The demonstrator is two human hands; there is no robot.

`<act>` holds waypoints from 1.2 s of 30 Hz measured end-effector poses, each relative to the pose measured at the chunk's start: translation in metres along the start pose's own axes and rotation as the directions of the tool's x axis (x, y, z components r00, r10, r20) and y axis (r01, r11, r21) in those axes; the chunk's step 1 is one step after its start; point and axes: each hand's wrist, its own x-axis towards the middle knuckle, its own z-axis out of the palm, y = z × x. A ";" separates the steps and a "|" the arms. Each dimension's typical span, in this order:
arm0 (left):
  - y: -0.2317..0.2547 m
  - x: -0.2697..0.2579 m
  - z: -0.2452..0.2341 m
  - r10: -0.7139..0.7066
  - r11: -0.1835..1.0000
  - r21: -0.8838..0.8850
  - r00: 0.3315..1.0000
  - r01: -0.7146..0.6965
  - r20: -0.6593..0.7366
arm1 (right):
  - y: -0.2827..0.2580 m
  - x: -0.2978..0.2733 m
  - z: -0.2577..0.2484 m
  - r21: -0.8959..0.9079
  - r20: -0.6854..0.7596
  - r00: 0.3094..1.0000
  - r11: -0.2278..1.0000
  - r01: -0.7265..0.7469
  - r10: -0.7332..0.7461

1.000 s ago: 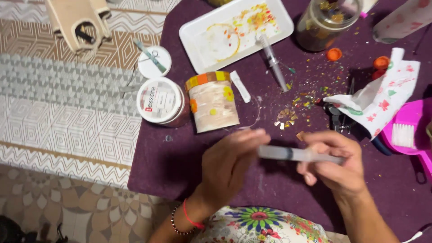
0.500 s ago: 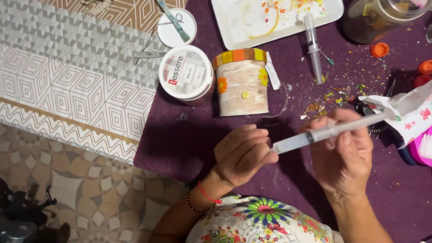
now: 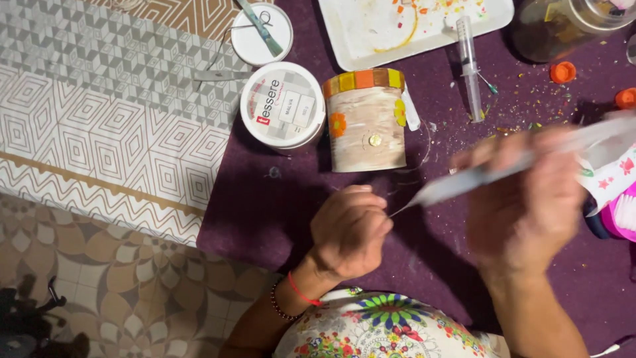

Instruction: Decorate a cylindrical container with small mosaic tiles using glue from a syringe

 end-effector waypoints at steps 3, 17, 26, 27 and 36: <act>-0.005 -0.002 -0.014 -0.006 0.999 0.040 0.998 0.009 -0.066 | -0.009 0.027 -0.026 -0.111 -0.198 0.967 0.984 0.138 -0.158; -0.033 -0.038 -0.015 0.086 0.971 0.191 0.957 -0.142 0.276 | -0.001 0.082 0.052 0.285 0.230 0.914 0.875 -0.391 0.333; -0.032 -0.034 -0.014 0.070 0.969 0.208 0.955 -0.134 0.289 | 0.016 0.081 0.037 0.252 0.246 0.912 0.886 -0.388 0.330; -0.033 -0.035 -0.014 0.069 0.969 0.207 0.955 -0.133 0.289 | 0.016 0.081 0.038 0.252 0.243 0.912 0.887 -0.388 0.330; -0.033 -0.035 -0.011 0.065 0.970 0.210 0.959 -0.126 0.274 | 0.021 0.078 0.045 0.203 0.227 0.923 0.912 -0.357 0.311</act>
